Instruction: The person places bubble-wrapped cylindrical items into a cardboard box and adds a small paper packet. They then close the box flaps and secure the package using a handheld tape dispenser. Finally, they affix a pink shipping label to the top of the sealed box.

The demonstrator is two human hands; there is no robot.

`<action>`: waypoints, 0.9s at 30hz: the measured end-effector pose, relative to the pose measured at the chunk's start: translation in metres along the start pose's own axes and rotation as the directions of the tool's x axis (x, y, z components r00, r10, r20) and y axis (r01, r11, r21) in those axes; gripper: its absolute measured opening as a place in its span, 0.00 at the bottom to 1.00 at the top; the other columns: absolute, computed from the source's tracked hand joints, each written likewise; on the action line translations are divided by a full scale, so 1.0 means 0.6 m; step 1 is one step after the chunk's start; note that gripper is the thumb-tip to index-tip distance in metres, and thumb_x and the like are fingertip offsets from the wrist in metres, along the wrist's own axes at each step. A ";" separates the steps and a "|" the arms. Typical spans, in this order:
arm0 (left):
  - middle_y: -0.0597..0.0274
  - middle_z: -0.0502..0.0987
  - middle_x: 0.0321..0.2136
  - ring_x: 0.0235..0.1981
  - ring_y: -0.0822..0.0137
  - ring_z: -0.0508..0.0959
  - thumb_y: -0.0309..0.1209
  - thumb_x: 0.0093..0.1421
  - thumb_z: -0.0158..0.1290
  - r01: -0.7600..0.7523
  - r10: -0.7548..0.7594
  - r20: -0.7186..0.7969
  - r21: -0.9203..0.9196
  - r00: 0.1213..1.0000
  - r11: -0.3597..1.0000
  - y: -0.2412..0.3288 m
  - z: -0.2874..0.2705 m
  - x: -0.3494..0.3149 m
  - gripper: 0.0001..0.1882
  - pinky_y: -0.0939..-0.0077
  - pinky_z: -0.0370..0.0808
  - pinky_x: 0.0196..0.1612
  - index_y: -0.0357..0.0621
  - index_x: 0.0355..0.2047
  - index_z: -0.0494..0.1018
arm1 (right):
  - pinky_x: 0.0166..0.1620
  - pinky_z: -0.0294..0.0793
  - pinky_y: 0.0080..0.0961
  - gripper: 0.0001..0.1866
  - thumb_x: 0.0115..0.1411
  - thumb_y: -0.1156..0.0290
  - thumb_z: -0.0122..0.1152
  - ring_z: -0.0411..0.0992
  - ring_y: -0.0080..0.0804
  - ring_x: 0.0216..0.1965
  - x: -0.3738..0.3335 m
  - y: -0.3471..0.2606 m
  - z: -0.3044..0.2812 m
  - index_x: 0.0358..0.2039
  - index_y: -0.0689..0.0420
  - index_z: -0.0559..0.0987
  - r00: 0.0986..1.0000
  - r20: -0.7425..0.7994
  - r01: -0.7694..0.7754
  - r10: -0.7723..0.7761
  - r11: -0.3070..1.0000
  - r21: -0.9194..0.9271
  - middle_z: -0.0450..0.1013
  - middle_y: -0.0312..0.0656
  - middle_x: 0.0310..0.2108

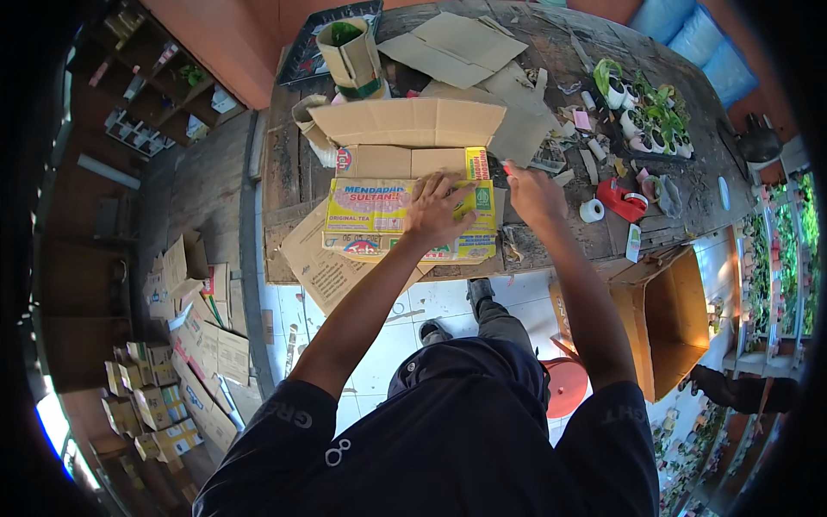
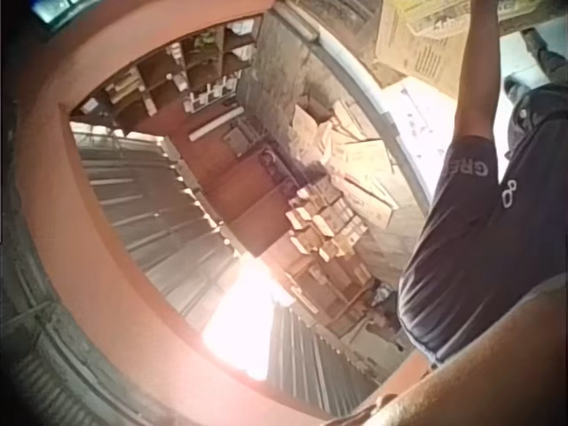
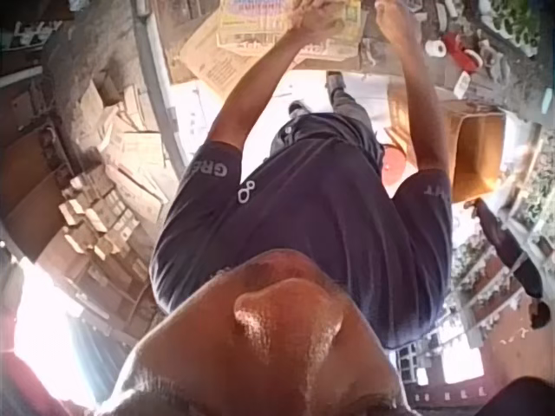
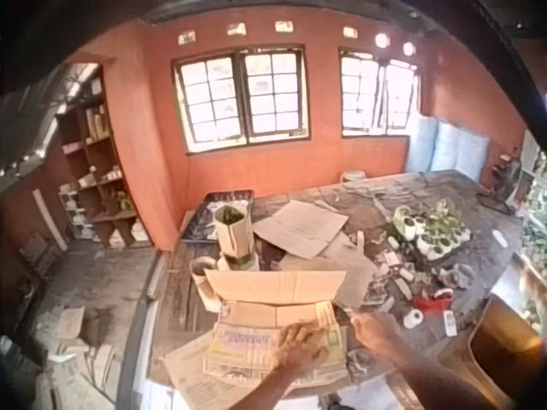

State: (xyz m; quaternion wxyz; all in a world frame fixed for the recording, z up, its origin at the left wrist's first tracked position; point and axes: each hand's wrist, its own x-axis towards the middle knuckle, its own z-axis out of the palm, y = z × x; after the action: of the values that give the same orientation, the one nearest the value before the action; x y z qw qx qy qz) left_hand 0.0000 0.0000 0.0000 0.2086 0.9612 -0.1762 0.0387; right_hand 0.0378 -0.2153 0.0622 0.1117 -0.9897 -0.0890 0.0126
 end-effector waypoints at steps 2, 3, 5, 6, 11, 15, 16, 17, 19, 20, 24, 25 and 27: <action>0.57 0.66 0.66 0.71 0.51 0.58 0.56 0.60 0.54 -0.007 0.008 -0.053 0.011 0.999 1.000 0.004 0.010 0.000 0.38 0.50 0.47 0.74 0.57 0.68 0.66 | 0.46 0.79 0.49 0.21 0.68 0.60 0.52 0.80 0.52 0.42 -0.004 -0.010 -0.013 0.61 0.37 0.75 0.999 0.017 0.032 -0.032 0.999 0.008 0.81 0.51 0.42; 0.57 0.65 0.66 0.71 0.51 0.57 0.56 0.60 0.53 0.008 -0.007 -0.041 0.026 0.999 1.000 -0.011 0.012 0.006 0.36 0.48 0.47 0.74 0.59 0.67 0.67 | 0.46 0.79 0.49 0.20 0.68 0.60 0.51 0.80 0.52 0.42 0.003 -0.057 -0.029 0.60 0.36 0.75 0.992 0.081 0.086 -0.092 0.994 0.067 0.81 0.51 0.41; 0.58 0.63 0.67 0.72 0.51 0.55 0.56 0.61 0.52 0.044 -0.045 0.017 0.068 0.999 0.997 -0.028 0.020 0.000 0.33 0.45 0.46 0.74 0.64 0.65 0.69 | 0.43 0.79 0.49 0.21 0.68 0.60 0.52 0.80 0.53 0.40 0.005 -0.165 -0.019 0.61 0.34 0.75 0.967 0.104 0.214 -0.232 0.964 0.157 0.81 0.50 0.39; 0.58 0.64 0.66 0.72 0.50 0.56 0.56 0.60 0.53 0.042 -0.042 -0.021 0.003 0.999 0.999 -0.030 0.026 -0.002 0.33 0.45 0.47 0.73 0.64 0.65 0.70 | 0.41 0.79 0.49 0.22 0.68 0.59 0.53 0.80 0.53 0.38 0.011 -0.202 0.000 0.62 0.34 0.74 0.952 0.056 0.288 -0.300 0.945 0.157 0.81 0.49 0.38; 0.60 0.68 0.63 0.68 0.48 0.60 0.55 0.54 0.60 -0.094 0.084 -0.232 -0.032 0.969 0.995 -0.021 0.058 0.006 0.33 0.45 0.51 0.71 0.63 0.60 0.75 | 0.39 0.80 0.50 0.20 0.70 0.59 0.50 0.81 0.52 0.37 0.077 -0.340 0.091 0.61 0.35 0.73 0.932 -0.006 0.355 -0.362 0.910 0.212 0.80 0.49 0.41; 0.62 0.68 0.63 0.68 0.48 0.60 0.54 0.54 0.60 -0.065 0.058 -0.216 -0.024 0.975 0.998 -0.029 0.050 -0.001 0.32 0.42 0.51 0.70 0.65 0.60 0.76 | 0.38 0.81 0.50 0.17 0.70 0.61 0.48 0.81 0.55 0.36 0.105 -0.375 0.108 0.58 0.39 0.73 0.940 0.037 0.326 -0.338 0.927 0.185 0.79 0.50 0.41; 0.62 0.68 0.63 0.68 0.48 0.60 0.54 0.54 0.61 -0.065 0.057 -0.214 -0.031 0.975 0.997 -0.030 0.050 -0.002 0.32 0.42 0.51 0.70 0.65 0.59 0.76 | 0.38 0.81 0.50 0.17 0.70 0.62 0.48 0.81 0.56 0.36 0.110 -0.371 0.111 0.58 0.40 0.73 0.938 0.048 0.329 -0.343 0.926 0.187 0.80 0.51 0.41; 0.62 0.67 0.63 0.68 0.48 0.60 0.54 0.54 0.61 -0.066 0.057 -0.212 -0.037 0.976 0.997 -0.031 0.050 -0.002 0.32 0.42 0.51 0.70 0.65 0.59 0.76 | 0.38 0.81 0.50 0.17 0.70 0.62 0.48 0.81 0.56 0.36 0.113 -0.368 0.113 0.58 0.40 0.73 0.937 0.058 0.330 -0.346 0.925 0.189 0.80 0.51 0.41; 0.62 0.67 0.63 0.68 0.48 0.60 0.54 0.54 0.60 -0.050 0.045 -0.198 -0.018 0.979 0.999 -0.030 0.052 -0.002 0.32 0.42 0.51 0.70 0.65 0.60 0.76 | 0.38 0.81 0.50 0.18 0.69 0.63 0.49 0.81 0.56 0.37 0.110 -0.369 0.114 0.59 0.40 0.73 0.936 0.044 0.336 -0.350 0.921 0.198 0.79 0.51 0.41; 0.62 0.67 0.63 0.68 0.48 0.60 0.54 0.54 0.60 -0.047 0.044 -0.196 -0.011 0.980 0.999 -0.030 0.052 -0.002 0.32 0.42 0.51 0.70 0.65 0.60 0.75 | 0.38 0.81 0.50 0.18 0.69 0.63 0.49 0.81 0.56 0.37 0.108 -0.369 0.114 0.59 0.40 0.73 0.936 0.036 0.337 -0.351 0.920 0.202 0.79 0.51 0.41; 0.62 0.67 0.64 0.68 0.48 0.60 0.54 0.55 0.60 -0.047 0.047 -0.199 0.004 0.979 0.999 -0.028 0.053 0.000 0.32 0.43 0.52 0.70 0.66 0.60 0.75 | 0.38 0.82 0.49 0.20 0.68 0.64 0.49 0.81 0.55 0.37 0.106 -0.368 0.111 0.61 0.41 0.72 0.939 0.038 0.330 -0.341 0.928 0.173 0.79 0.51 0.42; 0.61 0.67 0.64 0.68 0.48 0.60 0.54 0.55 0.60 -0.047 0.046 -0.196 0.001 0.980 0.999 -0.029 0.053 -0.001 0.32 0.43 0.52 0.70 0.66 0.60 0.75 | 0.38 0.82 0.48 0.21 0.68 0.64 0.49 0.81 0.56 0.37 0.105 -0.367 0.107 0.61 0.41 0.72 0.940 0.041 0.327 -0.338 0.930 0.168 0.79 0.51 0.42; 0.61 0.67 0.64 0.68 0.48 0.60 0.55 0.56 0.59 -0.041 0.037 -0.179 -0.020 0.983 0.999 -0.027 0.053 -0.001 0.32 0.43 0.53 0.70 0.66 0.61 0.74 | 0.38 0.82 0.48 0.21 0.69 0.65 0.49 0.81 0.55 0.37 0.103 -0.359 0.103 0.61 0.41 0.71 0.944 0.046 0.315 -0.327 0.934 0.169 0.79 0.52 0.42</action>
State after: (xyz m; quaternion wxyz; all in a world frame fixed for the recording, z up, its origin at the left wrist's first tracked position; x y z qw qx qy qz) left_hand 0.0053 0.0008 -0.0350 0.2340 0.9477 -0.1759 0.1268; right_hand 0.0583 0.0157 0.0500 0.1877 -0.9486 -0.2521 0.0374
